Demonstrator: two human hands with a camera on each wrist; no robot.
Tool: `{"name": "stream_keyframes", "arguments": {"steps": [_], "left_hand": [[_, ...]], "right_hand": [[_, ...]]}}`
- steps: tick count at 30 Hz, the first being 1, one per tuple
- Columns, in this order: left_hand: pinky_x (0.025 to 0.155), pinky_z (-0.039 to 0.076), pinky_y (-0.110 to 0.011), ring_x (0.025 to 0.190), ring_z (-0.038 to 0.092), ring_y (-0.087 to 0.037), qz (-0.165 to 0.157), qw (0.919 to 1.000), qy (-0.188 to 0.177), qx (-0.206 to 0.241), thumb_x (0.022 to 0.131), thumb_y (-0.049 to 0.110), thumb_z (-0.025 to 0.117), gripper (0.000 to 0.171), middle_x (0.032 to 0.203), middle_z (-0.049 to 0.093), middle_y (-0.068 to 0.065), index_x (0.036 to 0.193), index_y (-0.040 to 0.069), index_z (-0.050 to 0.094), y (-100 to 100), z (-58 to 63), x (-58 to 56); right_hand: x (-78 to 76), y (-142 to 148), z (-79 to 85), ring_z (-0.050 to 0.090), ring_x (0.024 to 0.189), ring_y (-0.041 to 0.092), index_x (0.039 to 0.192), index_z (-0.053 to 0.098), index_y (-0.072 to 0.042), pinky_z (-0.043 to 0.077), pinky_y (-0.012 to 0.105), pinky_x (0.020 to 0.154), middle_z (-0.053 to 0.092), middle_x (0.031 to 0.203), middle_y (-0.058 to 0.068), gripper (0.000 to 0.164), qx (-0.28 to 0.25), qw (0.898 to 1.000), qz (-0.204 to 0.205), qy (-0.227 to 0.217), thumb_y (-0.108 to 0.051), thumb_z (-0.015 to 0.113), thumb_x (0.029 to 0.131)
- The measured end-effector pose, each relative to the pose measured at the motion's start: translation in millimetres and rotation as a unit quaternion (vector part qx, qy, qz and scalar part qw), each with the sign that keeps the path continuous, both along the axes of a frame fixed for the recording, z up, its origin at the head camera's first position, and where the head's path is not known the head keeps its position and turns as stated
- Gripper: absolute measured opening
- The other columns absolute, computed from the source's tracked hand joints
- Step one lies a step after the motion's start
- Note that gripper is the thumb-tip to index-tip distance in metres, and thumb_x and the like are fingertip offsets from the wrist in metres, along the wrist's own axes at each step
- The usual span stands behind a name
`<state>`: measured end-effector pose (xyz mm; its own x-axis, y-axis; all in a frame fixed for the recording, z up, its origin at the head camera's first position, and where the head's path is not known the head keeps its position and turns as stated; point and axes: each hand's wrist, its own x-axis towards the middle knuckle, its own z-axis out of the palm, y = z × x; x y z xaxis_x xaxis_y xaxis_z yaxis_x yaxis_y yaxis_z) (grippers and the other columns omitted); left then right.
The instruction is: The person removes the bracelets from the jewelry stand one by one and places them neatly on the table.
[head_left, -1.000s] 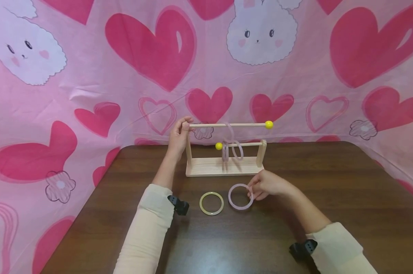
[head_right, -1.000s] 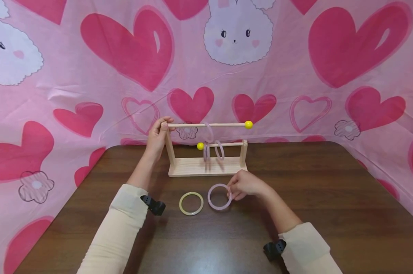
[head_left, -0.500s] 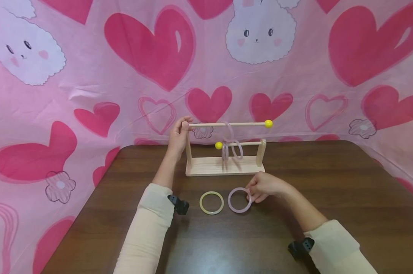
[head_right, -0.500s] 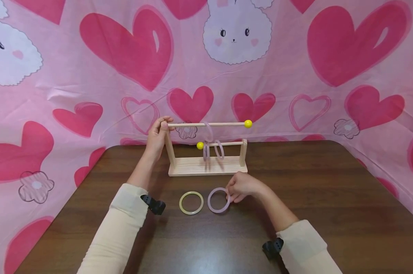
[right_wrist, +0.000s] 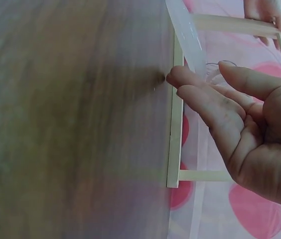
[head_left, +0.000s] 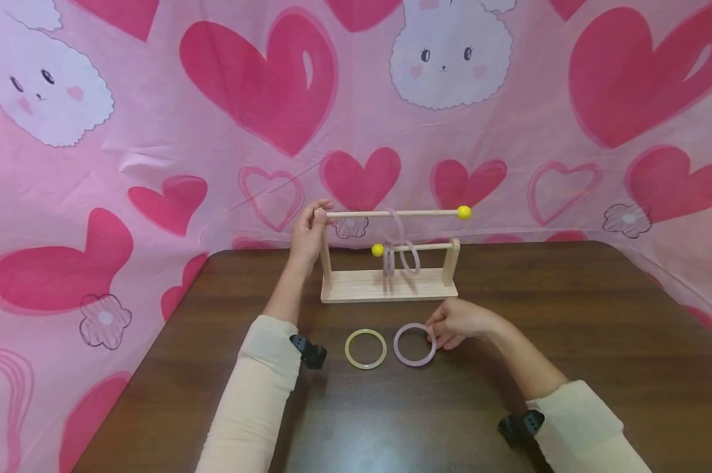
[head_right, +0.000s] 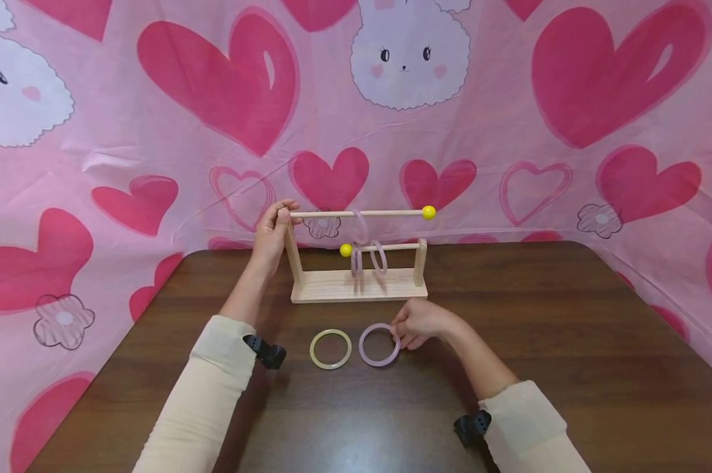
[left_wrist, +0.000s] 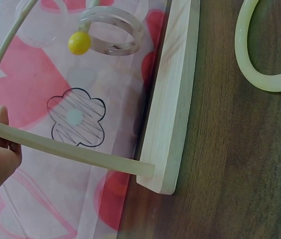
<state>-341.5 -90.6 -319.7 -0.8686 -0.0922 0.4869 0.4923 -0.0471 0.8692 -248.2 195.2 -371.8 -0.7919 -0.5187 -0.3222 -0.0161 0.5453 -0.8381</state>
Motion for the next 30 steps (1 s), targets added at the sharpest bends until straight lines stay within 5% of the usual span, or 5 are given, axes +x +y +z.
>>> {"name": "stream_keyframes", "arguments": {"steps": [7, 13, 20, 30], "left_hand": [[0.089, 0.039, -0.028, 0.089, 0.059, -0.016, 0.006, 1.0000, -0.001, 0.000, 0.097, 0.010, 0.045, 0.028, 0.117, 0.057, -0.019, 0.120, -0.005, 0.052, -0.3, 0.6, 1.6], [0.090, 0.039, -0.030, 0.098, 0.056, -0.033, 0.003, 1.0000, -0.009, 0.002, 0.097, 0.011, 0.046, 0.029, 0.118, 0.056, -0.019, 0.120, -0.005, 0.052, -0.1, 1.7, 1.8], [0.090, 0.039, -0.029, 0.084, 0.057, -0.007, 0.007, 0.9999, -0.010, -0.002, 0.097, 0.011, 0.046, 0.029, 0.117, 0.057, -0.018, 0.120, -0.004, 0.052, -0.5, 1.7, 1.7], [0.090, 0.039, -0.030, 0.084, 0.057, -0.008, 0.003, 1.0000, 0.000, -0.007, 0.097, 0.012, 0.045, 0.030, 0.117, 0.056, -0.020, 0.120, -0.005, 0.052, -0.5, 2.1, 2.1]], "right_hand": [[0.5, -0.1, 1.1, 0.066, 0.076, 0.022, 0.104, 0.058, 0.018, 0.054, 0.037, 0.065, 0.067, 0.084, 0.018, 0.024, 0.005, 1.000, 0.000, 0.005, 0.000, 0.051, 0.089], [0.6, 0.9, 2.1, 0.066, 0.077, 0.025, 0.104, 0.059, 0.017, 0.054, 0.037, 0.066, 0.067, 0.083, 0.018, 0.024, 0.012, 1.000, 0.000, 0.013, 0.000, 0.051, 0.089], [0.3, 2.6, 3.5, 0.066, 0.079, 0.027, 0.106, 0.058, 0.018, 0.053, 0.038, 0.067, 0.066, 0.090, 0.021, 0.024, 0.016, 1.000, -0.002, 0.011, 0.002, 0.051, 0.089], [-0.9, 3.5, 4.3, 0.066, 0.078, 0.026, 0.106, 0.058, 0.018, 0.053, 0.039, 0.068, 0.066, 0.091, 0.021, 0.024, 0.008, 1.000, -0.020, 0.006, 0.002, 0.052, 0.089]]}}
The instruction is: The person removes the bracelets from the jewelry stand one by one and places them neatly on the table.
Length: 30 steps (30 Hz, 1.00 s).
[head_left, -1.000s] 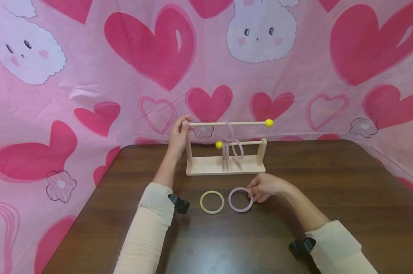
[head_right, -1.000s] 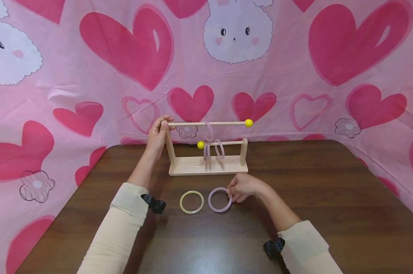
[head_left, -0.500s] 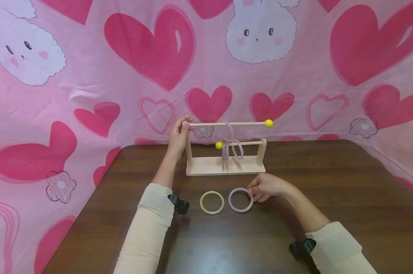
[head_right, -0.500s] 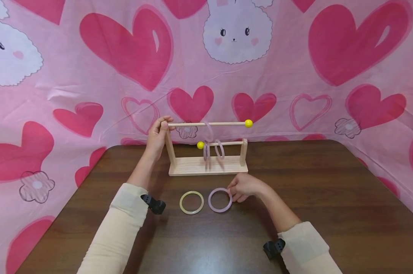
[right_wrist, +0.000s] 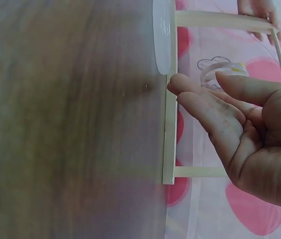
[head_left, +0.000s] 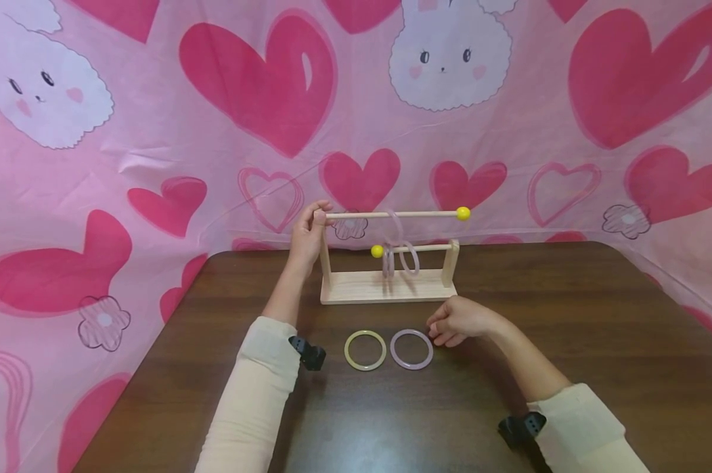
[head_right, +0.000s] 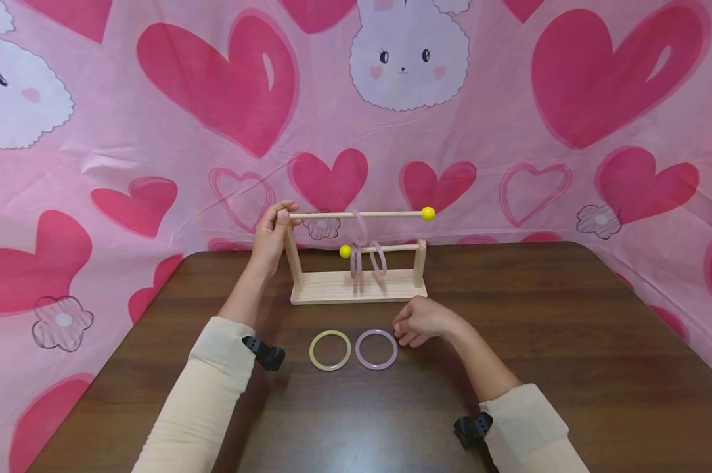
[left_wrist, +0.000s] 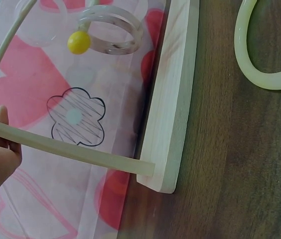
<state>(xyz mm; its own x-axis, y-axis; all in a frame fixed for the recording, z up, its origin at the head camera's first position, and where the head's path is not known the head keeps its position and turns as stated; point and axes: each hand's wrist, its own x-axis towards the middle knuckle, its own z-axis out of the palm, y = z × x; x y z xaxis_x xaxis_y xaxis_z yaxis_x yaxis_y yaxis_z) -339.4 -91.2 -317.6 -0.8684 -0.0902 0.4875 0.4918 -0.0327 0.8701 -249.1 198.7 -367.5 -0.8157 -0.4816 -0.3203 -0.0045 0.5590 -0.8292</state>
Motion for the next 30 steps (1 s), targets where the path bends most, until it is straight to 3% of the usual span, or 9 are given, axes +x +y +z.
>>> {"name": "stream_keyframes", "arguments": {"steps": [11, 21, 30], "left_hand": [[0.090, 0.039, -0.030, 0.092, 0.059, -0.021, 0.004, 1.0000, 0.003, 0.001, 0.097, 0.012, 0.045, 0.030, 0.117, 0.057, -0.019, 0.119, -0.005, 0.052, 0.6, -0.9, -1.0], [0.089, 0.039, -0.029, 0.086, 0.058, -0.011, 0.003, 1.0000, 0.000, -0.002, 0.097, 0.013, 0.045, 0.031, 0.118, 0.056, -0.020, 0.120, -0.005, 0.051, 0.1, -1.4, -1.3], [0.089, 0.040, -0.030, 0.088, 0.058, -0.015, 0.003, 1.0000, -0.001, 0.004, 0.097, 0.011, 0.045, 0.029, 0.118, 0.056, -0.019, 0.120, -0.005, 0.052, 0.7, -0.9, -0.6]], "right_hand": [[-3.0, 0.1, 1.0, 0.066, 0.080, 0.029, 0.108, 0.053, 0.021, 0.053, 0.042, 0.071, 0.065, 0.092, 0.023, 0.029, -0.041, 0.999, -0.029, 0.013, 0.000, 0.054, 0.089], [-7.5, -4.1, 6.9, 0.064, 0.087, 0.035, 0.114, 0.049, 0.023, 0.051, 0.045, 0.073, 0.061, 0.099, 0.032, 0.035, -0.081, 0.993, -0.066, 0.052, -0.001, 0.055, 0.088], [-10.4, -14.2, 17.6, 0.065, 0.084, 0.033, 0.118, 0.046, 0.023, 0.052, 0.042, 0.072, 0.059, 0.103, 0.034, 0.037, -0.120, 0.982, -0.116, 0.093, 0.001, 0.052, 0.089]]}}
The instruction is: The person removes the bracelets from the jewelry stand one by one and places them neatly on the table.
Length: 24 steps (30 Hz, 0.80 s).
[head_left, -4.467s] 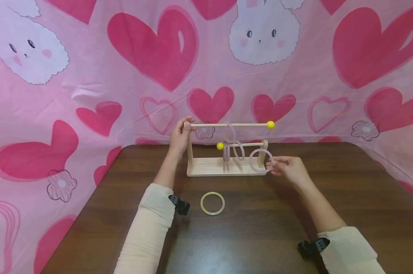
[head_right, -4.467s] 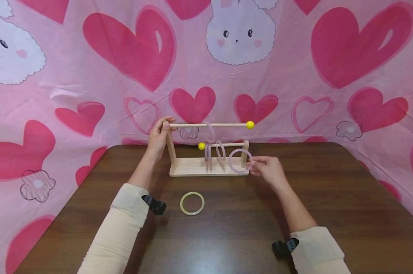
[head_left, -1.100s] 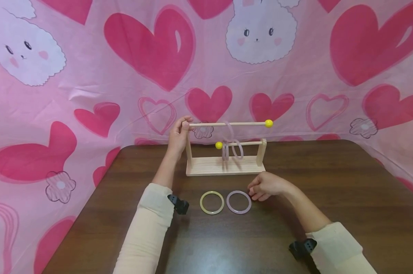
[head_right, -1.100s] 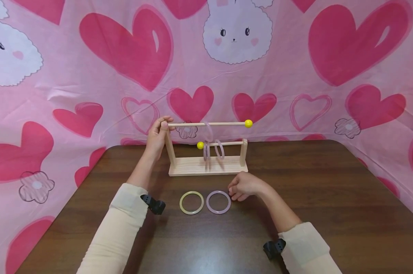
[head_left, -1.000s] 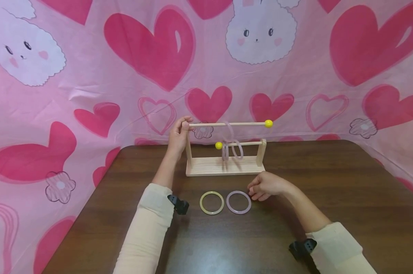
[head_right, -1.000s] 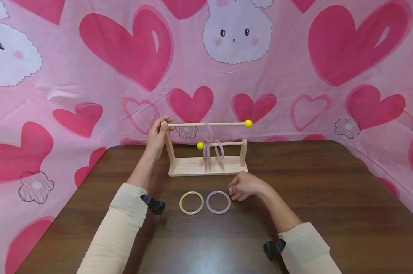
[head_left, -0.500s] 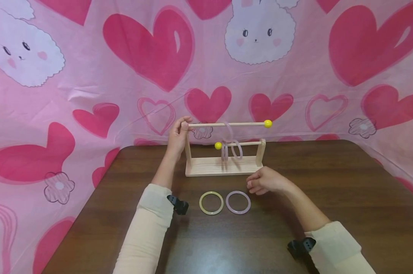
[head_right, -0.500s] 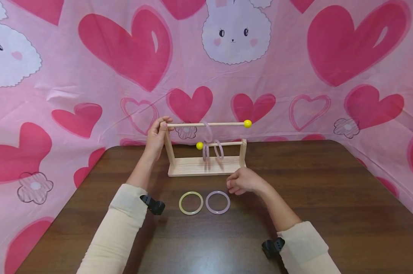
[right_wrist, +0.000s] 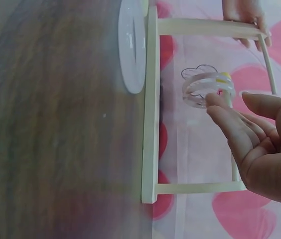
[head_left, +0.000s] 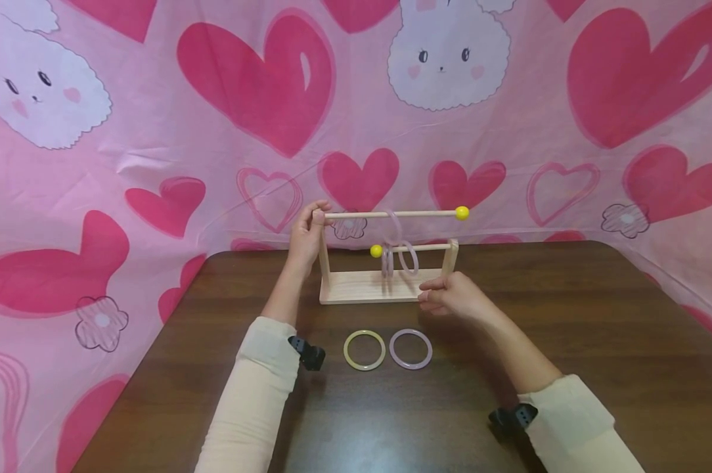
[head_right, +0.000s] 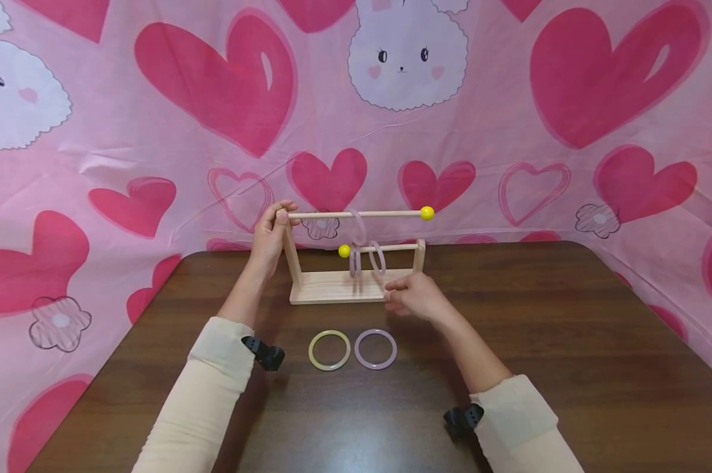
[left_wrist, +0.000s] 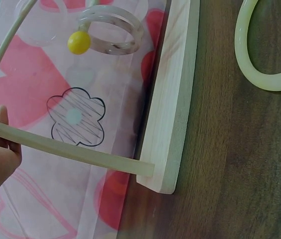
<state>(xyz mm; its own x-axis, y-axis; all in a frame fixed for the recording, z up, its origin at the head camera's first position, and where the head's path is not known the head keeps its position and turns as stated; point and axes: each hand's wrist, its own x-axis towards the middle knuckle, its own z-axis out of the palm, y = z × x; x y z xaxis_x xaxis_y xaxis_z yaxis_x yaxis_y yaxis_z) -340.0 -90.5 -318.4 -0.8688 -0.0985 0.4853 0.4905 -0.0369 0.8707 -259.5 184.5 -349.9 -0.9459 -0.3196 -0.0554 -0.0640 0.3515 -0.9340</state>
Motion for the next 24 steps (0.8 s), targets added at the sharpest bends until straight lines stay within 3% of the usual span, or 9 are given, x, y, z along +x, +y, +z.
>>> {"name": "stream_keyframes", "arguments": {"steps": [7, 16, 21, 24], "left_hand": [[0.088, 0.040, -0.028, 0.085, 0.058, -0.010, 0.003, 1.0000, 0.005, 0.001, 0.097, 0.009, 0.046, 0.027, 0.116, 0.058, -0.017, 0.119, -0.005, 0.052, -0.1, -1.1, -0.9], [0.088, 0.039, -0.028, 0.100, 0.053, -0.040, 0.003, 1.0000, 0.004, 0.000, 0.097, 0.010, 0.045, 0.028, 0.116, 0.057, -0.019, 0.119, -0.006, 0.052, 0.9, -0.3, -0.4], [0.088, 0.040, -0.028, 0.100, 0.053, -0.041, 0.000, 1.0000, 0.009, -0.001, 0.097, 0.010, 0.045, 0.028, 0.117, 0.056, -0.021, 0.119, -0.007, 0.051, 0.9, -0.3, 0.2], [0.088, 0.040, -0.028, 0.099, 0.054, -0.040, 0.001, 1.0000, 0.010, 0.000, 0.097, 0.009, 0.045, 0.028, 0.116, 0.056, -0.021, 0.119, -0.007, 0.051, 0.8, 0.0, 0.8]], "right_hand": [[-3.2, -6.5, 9.0, 0.065, 0.089, 0.029, 0.119, 0.048, 0.020, 0.051, 0.037, 0.075, 0.057, 0.109, 0.033, 0.034, -0.029, 0.998, -0.037, 0.041, 0.002, 0.050, 0.091], [-6.6, -15.4, 14.2, 0.065, 0.089, 0.026, 0.117, 0.051, 0.020, 0.052, 0.031, 0.072, 0.059, 0.104, 0.032, 0.033, -0.058, 0.992, -0.076, 0.079, -0.001, 0.052, 0.091], [-11.9, -24.1, 16.8, 0.066, 0.083, 0.015, 0.117, 0.054, 0.015, 0.052, 0.027, 0.071, 0.059, 0.106, 0.031, 0.033, -0.086, 0.985, -0.118, 0.092, -0.004, 0.055, 0.091], [-15.7, -30.2, 17.9, 0.066, 0.084, 0.017, 0.117, 0.056, 0.014, 0.052, 0.026, 0.070, 0.059, 0.107, 0.030, 0.033, -0.100, 0.980, -0.138, 0.105, -0.005, 0.058, 0.090]]}}
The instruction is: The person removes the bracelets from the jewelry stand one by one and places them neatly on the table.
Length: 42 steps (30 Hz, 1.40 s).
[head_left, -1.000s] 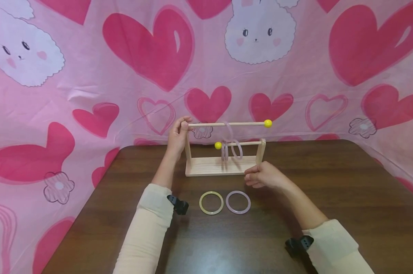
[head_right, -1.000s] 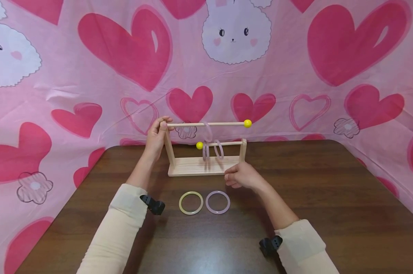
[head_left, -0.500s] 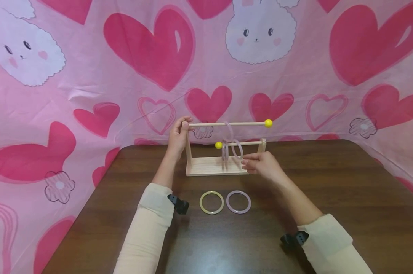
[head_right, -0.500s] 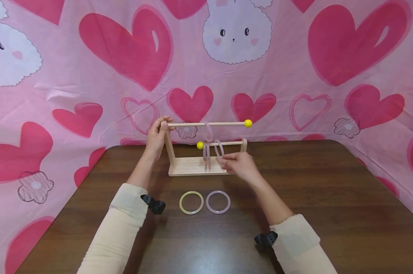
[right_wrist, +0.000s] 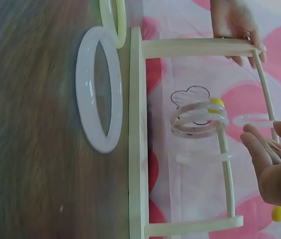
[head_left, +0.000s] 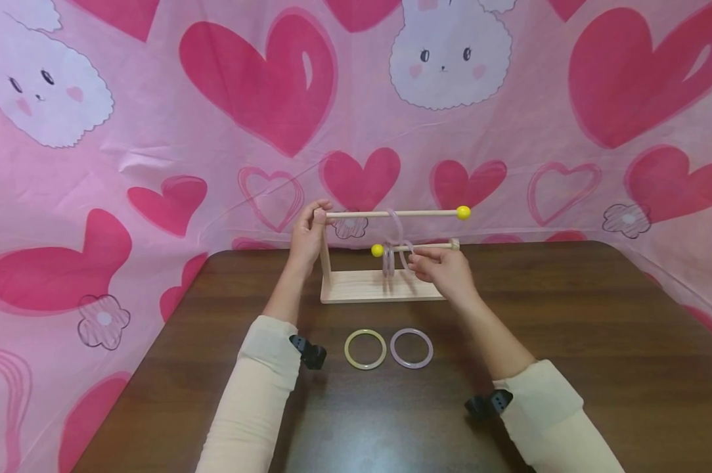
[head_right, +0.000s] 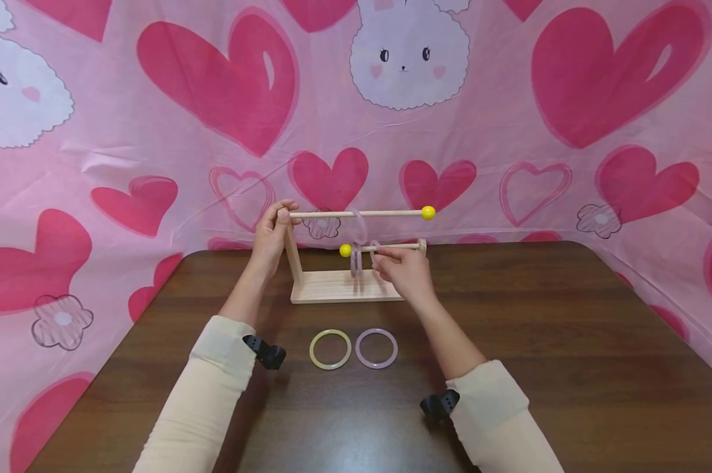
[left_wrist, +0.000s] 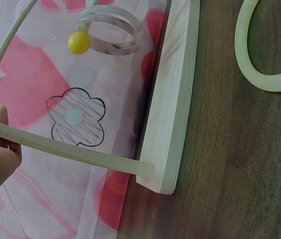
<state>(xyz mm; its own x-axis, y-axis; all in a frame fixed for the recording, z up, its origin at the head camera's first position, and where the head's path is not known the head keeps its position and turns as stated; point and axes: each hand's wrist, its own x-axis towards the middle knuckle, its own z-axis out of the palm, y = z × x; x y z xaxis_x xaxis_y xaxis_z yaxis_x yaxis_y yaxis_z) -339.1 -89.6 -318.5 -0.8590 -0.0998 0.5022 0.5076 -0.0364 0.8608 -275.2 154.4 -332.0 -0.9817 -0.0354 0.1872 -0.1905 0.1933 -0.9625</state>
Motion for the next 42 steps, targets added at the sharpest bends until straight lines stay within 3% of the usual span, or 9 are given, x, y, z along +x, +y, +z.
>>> {"name": "stream_keyframes", "arguments": {"steps": [5, 10, 13, 16, 23, 28, 42], "left_hand": [[0.088, 0.039, -0.028, 0.099, 0.054, -0.040, 0.000, 1.0000, -0.003, 0.002, 0.097, 0.009, 0.045, 0.028, 0.115, 0.057, -0.020, 0.118, -0.007, 0.052, 0.5, 0.4, 0.1], [0.087, 0.040, -0.027, 0.093, 0.059, -0.026, -0.002, 1.0000, -0.003, 0.001, 0.097, 0.010, 0.045, 0.028, 0.117, 0.056, -0.021, 0.119, -0.007, 0.051, 0.6, 0.2, -1.1], [0.086, 0.040, -0.027, 0.086, 0.059, -0.013, -0.002, 1.0000, -0.004, 0.005, 0.097, 0.010, 0.045, 0.028, 0.117, 0.056, -0.021, 0.119, -0.007, 0.051, 0.4, -0.2, -1.7], [0.086, 0.040, -0.027, 0.084, 0.058, -0.009, -0.002, 1.0000, -0.003, 0.008, 0.096, 0.011, 0.045, 0.029, 0.117, 0.056, -0.021, 0.118, -0.007, 0.052, 0.1, -0.4, -1.6], [0.089, 0.040, -0.030, 0.084, 0.057, -0.006, -0.010, 0.9999, 0.004, 0.009, 0.091, 0.024, 0.045, 0.042, 0.118, 0.055, -0.020, 0.120, -0.007, 0.050, -1.3, -0.2, -2.7], [0.090, 0.039, -0.030, 0.084, 0.057, -0.005, -0.012, 0.9998, 0.003, 0.013, 0.094, 0.019, 0.044, 0.037, 0.119, 0.054, -0.020, 0.121, -0.007, 0.049, -1.8, -0.9, -4.1], [0.089, 0.039, -0.030, 0.083, 0.057, -0.006, -0.015, 0.9998, -0.001, 0.012, 0.097, 0.012, 0.043, 0.032, 0.120, 0.054, -0.022, 0.121, -0.007, 0.050, -1.3, -2.7, -5.2]], "right_hand": [[-4.7, -8.4, -0.5, 0.065, 0.088, 0.027, 0.114, 0.060, 0.010, 0.052, 0.024, 0.067, 0.064, 0.101, 0.024, 0.032, 0.030, 0.997, -0.042, 0.056, -0.008, 0.061, 0.088], [-9.9, -13.7, -3.1, 0.066, 0.087, 0.026, 0.111, 0.064, 0.006, 0.052, 0.030, 0.072, 0.067, 0.096, 0.019, 0.029, 0.108, 0.980, -0.101, 0.135, -0.009, 0.064, 0.086], [-13.7, -17.0, -4.0, 0.065, 0.090, 0.029, 0.109, 0.063, 0.009, 0.051, 0.036, 0.076, 0.066, 0.097, 0.021, 0.030, 0.124, 0.973, -0.103, 0.166, -0.008, 0.065, 0.085], [-17.4, -20.6, -4.3, 0.064, 0.091, 0.031, 0.109, 0.062, 0.011, 0.051, 0.038, 0.077, 0.066, 0.097, 0.021, 0.032, 0.139, 0.969, -0.097, 0.182, -0.009, 0.067, 0.084], [-24.1, -27.6, -0.6, 0.066, 0.087, 0.028, 0.109, 0.065, 0.004, 0.050, 0.039, 0.077, 0.068, 0.094, 0.015, 0.035, 0.180, 0.957, -0.129, 0.189, -0.018, 0.070, 0.082], [-26.5, -30.2, 3.2, 0.065, 0.089, 0.027, 0.108, 0.068, -0.002, 0.047, 0.041, 0.078, 0.069, 0.093, 0.011, 0.033, 0.195, 0.953, -0.143, 0.185, -0.022, 0.070, 0.082], [-26.4, -33.5, 1.7, 0.066, 0.084, 0.026, 0.096, 0.072, -0.002, 0.047, 0.040, 0.076, 0.070, 0.085, 0.011, 0.020, 0.185, 0.947, -0.175, 0.195, -0.017, 0.069, 0.082]]}}
